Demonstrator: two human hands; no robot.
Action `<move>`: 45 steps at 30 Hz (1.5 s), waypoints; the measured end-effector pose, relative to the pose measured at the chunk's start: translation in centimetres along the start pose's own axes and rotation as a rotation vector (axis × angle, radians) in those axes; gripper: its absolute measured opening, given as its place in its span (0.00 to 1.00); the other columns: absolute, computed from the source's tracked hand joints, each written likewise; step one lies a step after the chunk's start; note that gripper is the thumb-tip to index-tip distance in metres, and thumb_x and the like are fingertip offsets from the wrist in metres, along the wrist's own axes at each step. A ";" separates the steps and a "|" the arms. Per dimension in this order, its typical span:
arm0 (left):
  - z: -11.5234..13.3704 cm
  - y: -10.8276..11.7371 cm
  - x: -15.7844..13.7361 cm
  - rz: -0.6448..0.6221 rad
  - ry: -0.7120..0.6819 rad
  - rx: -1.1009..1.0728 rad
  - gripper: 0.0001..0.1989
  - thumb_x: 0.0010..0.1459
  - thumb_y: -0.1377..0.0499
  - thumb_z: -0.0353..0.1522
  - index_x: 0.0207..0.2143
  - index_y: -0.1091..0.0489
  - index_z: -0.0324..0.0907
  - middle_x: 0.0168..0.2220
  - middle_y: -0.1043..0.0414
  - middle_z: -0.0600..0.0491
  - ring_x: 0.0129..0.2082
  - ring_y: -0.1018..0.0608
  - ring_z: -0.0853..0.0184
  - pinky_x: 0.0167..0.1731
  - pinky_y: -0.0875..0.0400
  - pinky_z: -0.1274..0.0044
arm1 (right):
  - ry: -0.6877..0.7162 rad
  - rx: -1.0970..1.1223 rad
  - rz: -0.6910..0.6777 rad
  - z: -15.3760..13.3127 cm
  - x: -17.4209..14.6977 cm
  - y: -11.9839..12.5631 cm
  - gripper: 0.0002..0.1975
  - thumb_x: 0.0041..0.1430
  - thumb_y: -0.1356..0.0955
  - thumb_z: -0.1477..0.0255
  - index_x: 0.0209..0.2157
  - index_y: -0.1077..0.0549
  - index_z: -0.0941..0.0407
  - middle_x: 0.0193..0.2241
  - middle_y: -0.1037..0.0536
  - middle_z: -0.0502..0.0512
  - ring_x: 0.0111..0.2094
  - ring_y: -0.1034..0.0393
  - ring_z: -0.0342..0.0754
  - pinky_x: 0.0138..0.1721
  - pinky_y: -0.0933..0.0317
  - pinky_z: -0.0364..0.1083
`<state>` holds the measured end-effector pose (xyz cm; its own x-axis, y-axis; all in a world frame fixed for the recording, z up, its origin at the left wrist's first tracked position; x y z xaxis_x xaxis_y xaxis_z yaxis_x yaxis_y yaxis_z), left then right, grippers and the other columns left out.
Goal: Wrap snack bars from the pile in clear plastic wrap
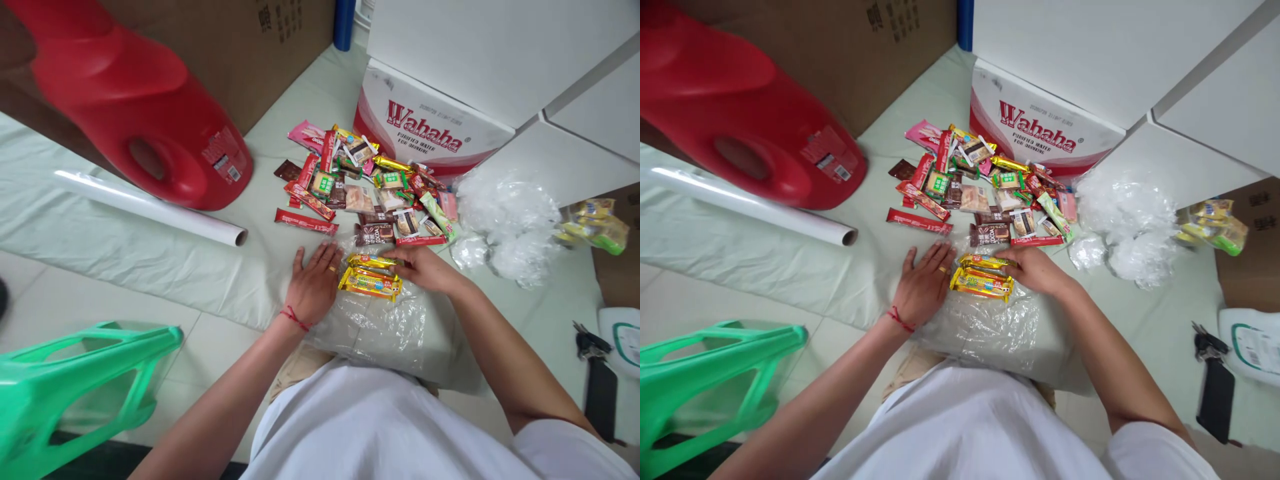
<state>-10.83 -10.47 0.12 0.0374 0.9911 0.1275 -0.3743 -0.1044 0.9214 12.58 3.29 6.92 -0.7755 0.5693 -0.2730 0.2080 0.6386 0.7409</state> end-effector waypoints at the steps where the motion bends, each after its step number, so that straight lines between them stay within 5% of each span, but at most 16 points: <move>1: 0.0 -0.1 0.0 0.002 0.002 0.005 0.27 0.73 0.53 0.31 0.71 0.37 0.44 0.73 0.39 0.45 0.73 0.36 0.53 0.73 0.55 0.48 | 0.005 0.009 0.001 -0.1 0.1 -0.3 0.19 0.67 0.32 0.69 0.57 0.19 0.54 0.48 0.15 0.58 0.44 0.21 0.53 0.46 0.31 0.48; 9: 0.0 0.0 0.0 -0.026 0.011 0.019 0.27 0.73 0.55 0.31 0.71 0.37 0.42 0.73 0.40 0.46 0.74 0.37 0.53 0.73 0.55 0.46 | 0.008 0.168 0.199 -1.8 -2.2 -0.7 0.19 0.70 0.32 0.65 0.57 0.22 0.57 0.36 0.19 0.54 0.26 0.34 0.43 0.29 0.38 0.43; 15: 0.0 0.1 0.1 -0.045 0.015 0.001 0.27 0.73 0.54 0.32 0.71 0.37 0.42 0.73 0.40 0.44 0.74 0.37 0.52 0.73 0.55 0.46 | 0.286 -0.037 0.385 -5.8 -7.7 -5.0 0.21 0.72 0.33 0.73 0.64 0.30 0.50 0.51 0.20 0.61 0.47 0.22 0.51 0.45 0.26 0.48; 18: 0.1 0.1 0.1 -0.021 0.015 -0.015 0.27 0.73 0.54 0.32 0.71 0.37 0.43 0.73 0.39 0.44 0.73 0.36 0.52 0.73 0.56 0.46 | 0.260 -0.227 0.510 -5.4 -9.5 -8.8 0.23 0.71 0.33 0.74 0.65 0.31 0.49 0.48 0.18 0.62 0.45 0.20 0.54 0.44 0.25 0.51; 22: 0.0 0.1 0.1 -0.004 0.008 -0.036 0.27 0.73 0.54 0.31 0.71 0.37 0.44 0.73 0.38 0.44 0.73 0.36 0.52 0.73 0.56 0.46 | 0.139 -0.300 0.463 -3.6 -9.5 -11.9 0.19 0.72 0.34 0.71 0.61 0.24 0.47 0.48 0.16 0.60 0.45 0.20 0.57 0.45 0.24 0.54; 34: -0.7 1.0 0.1 0.098 0.064 -0.138 0.27 0.73 0.54 0.37 0.70 0.37 0.42 0.75 0.43 0.41 0.75 0.39 0.52 0.72 0.46 0.52 | 0.082 -0.263 0.527 -3.0 -8.6 -10.6 0.14 0.73 0.33 0.67 0.54 0.21 0.52 0.55 0.20 0.64 0.44 0.21 0.53 0.44 0.25 0.52; 37: -1.3 2.1 -0.1 0.196 0.000 -0.159 0.25 0.72 0.50 0.36 0.68 0.35 0.42 0.73 0.39 0.40 0.75 0.41 0.51 0.72 0.43 0.53 | 0.132 -0.180 0.543 -3.7 -11.6 -10.6 0.15 0.72 0.32 0.68 0.57 0.23 0.52 0.52 0.19 0.64 0.43 0.22 0.53 0.43 0.25 0.52; 41: -1.4 4.3 -2.1 0.375 -0.139 -0.138 0.25 0.68 0.43 0.33 0.66 0.36 0.45 0.69 0.34 0.39 0.74 0.38 0.49 0.69 0.37 0.53 | 0.180 -0.195 0.390 -3.8 -16.4 -11.7 0.21 0.69 0.29 0.63 0.61 0.27 0.49 0.52 0.20 0.62 0.49 0.24 0.57 0.48 0.26 0.58; 45: -1.2 5.3 -6.2 0.326 -0.509 -0.189 0.31 0.65 0.35 0.37 0.67 0.39 0.53 0.63 0.26 0.45 0.69 0.29 0.52 0.68 0.33 0.54 | 0.167 -0.287 0.335 -2.6 -19.0 -13.5 0.24 0.69 0.28 0.63 0.64 0.28 0.49 0.57 0.22 0.62 0.57 0.27 0.61 0.57 0.29 0.63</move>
<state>-14.17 -17.10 3.72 0.3122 0.7429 0.5921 -0.5959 -0.3323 0.7311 23.00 -17.50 3.75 -0.7837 0.6138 0.0951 0.3081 0.2512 0.9176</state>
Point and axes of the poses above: each hand's wrist, its own x-axis towards the middle knuckle, its own y-axis out of the back of the hand, z = x × y, the point moved 2 cm from there along x, towards the middle knuckle
